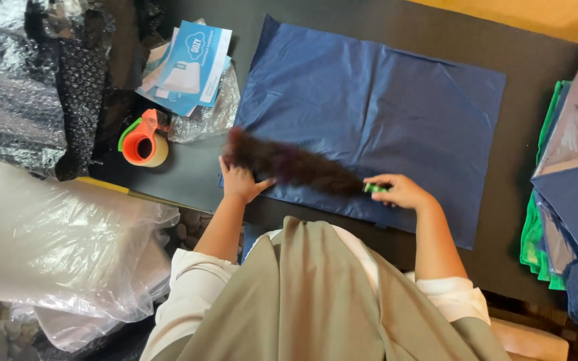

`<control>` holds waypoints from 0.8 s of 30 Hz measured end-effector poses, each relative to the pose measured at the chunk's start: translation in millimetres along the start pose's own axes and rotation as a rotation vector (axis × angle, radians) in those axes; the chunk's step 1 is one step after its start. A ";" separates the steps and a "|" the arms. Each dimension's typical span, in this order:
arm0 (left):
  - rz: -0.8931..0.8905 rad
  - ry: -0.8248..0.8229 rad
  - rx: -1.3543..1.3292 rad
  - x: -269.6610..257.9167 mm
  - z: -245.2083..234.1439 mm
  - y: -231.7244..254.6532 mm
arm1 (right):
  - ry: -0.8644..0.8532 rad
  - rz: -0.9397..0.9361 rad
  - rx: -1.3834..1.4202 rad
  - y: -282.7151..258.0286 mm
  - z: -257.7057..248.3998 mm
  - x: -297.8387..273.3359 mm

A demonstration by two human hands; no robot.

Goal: The person places a white foam pad into a blue tote bag, then folds the bag over the pad and secures it with a branded card. The person uses a feather duster to wipe the bag and pad before and after folding. The person also handles bubble wrap at the end.

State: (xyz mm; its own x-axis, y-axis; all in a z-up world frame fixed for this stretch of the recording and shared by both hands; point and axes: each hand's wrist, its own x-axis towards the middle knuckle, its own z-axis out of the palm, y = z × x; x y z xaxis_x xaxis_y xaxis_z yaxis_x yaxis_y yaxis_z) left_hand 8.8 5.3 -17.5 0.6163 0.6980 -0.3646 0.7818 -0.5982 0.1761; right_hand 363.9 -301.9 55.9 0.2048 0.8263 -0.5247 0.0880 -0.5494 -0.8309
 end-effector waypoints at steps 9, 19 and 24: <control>0.024 0.048 -0.045 -23.1 -45.1 17.4 | 0.549 -0.177 -0.001 -41.2 -4.5 53.9; -0.048 -0.074 0.001 -28.2 -55.6 18.4 | 0.045 -0.063 0.148 -12.6 -14.5 11.3; 0.021 0.028 -0.019 -23.4 -49.1 19.8 | 0.527 -0.229 0.139 -34.3 -7.5 30.2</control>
State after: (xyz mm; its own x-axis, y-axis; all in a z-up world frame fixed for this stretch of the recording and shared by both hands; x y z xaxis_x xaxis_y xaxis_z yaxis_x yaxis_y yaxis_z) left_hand 14.5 -3.5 39.5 0.6348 0.6961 -0.3354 0.7701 -0.6056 0.2005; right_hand 374.4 -259.1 70.0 0.6552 0.7296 -0.1960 0.0658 -0.3136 -0.9473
